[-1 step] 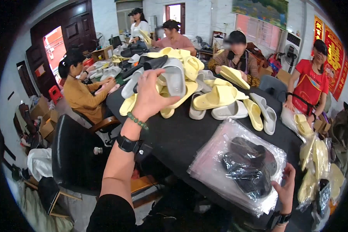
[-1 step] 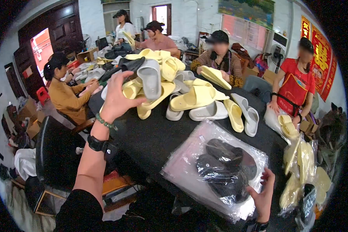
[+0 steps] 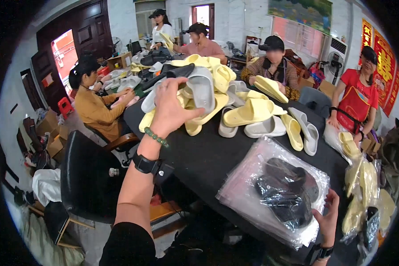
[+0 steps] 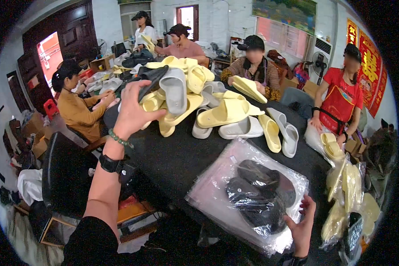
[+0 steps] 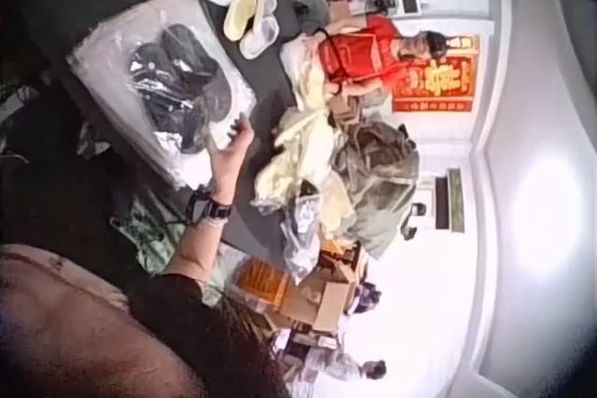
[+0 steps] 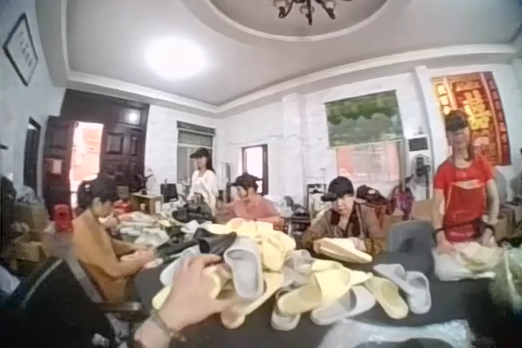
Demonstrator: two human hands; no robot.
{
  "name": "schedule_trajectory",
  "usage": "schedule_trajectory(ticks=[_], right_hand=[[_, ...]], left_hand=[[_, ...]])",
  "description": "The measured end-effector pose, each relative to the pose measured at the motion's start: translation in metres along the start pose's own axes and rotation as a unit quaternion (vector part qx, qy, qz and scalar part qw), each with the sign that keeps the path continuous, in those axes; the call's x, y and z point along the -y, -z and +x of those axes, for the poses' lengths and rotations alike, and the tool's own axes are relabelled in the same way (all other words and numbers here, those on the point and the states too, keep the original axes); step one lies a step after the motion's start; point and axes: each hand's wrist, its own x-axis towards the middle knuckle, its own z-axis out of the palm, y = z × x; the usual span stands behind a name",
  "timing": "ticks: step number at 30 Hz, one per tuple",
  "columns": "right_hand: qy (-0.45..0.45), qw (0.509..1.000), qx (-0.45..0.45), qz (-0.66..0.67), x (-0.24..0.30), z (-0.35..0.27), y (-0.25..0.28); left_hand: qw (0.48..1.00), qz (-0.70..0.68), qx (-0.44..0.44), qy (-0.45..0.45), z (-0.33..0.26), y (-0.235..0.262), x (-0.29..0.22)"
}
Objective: The recorder organizes and packs finished shoes into plastic bags at a factory workstation.
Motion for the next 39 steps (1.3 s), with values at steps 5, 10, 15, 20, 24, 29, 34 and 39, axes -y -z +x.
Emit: schedule_trajectory(ticks=[5,10,15,20,24,29,34,39], right_hand=[[0.055,0.998,0.024,-0.027,0.0,0.001,-0.002],[0.209,0.95,0.233,-0.02,0.14,0.059,-0.043],[0.345,0.899,0.26,-0.073,0.19,0.102,-0.074],[0.279,0.913,0.266,-0.136,0.191,0.107,-0.08],[0.295,0.905,0.284,-0.112,0.176,0.088,-0.079],[0.316,0.907,0.277,0.001,0.189,0.077,-0.089],[0.305,0.922,0.214,0.104,0.177,0.095,-0.099],[0.238,0.912,0.286,0.174,0.161,0.102,-0.096]], left_hand=[[0.999,-0.035,0.038,-0.003,-0.001,0.007,-0.015],[0.973,-0.141,0.166,-0.077,-0.031,0.004,-0.066],[0.955,-0.2,0.199,-0.095,-0.041,-0.009,-0.117],[0.957,-0.201,0.187,-0.094,-0.043,-0.011,-0.112],[0.965,-0.171,0.179,-0.089,-0.046,-0.001,-0.095],[0.949,-0.248,0.182,-0.065,-0.055,-0.011,-0.102],[0.891,-0.375,0.252,-0.05,-0.055,-0.016,-0.115],[0.865,-0.386,0.31,-0.083,-0.045,-0.018,-0.122]])
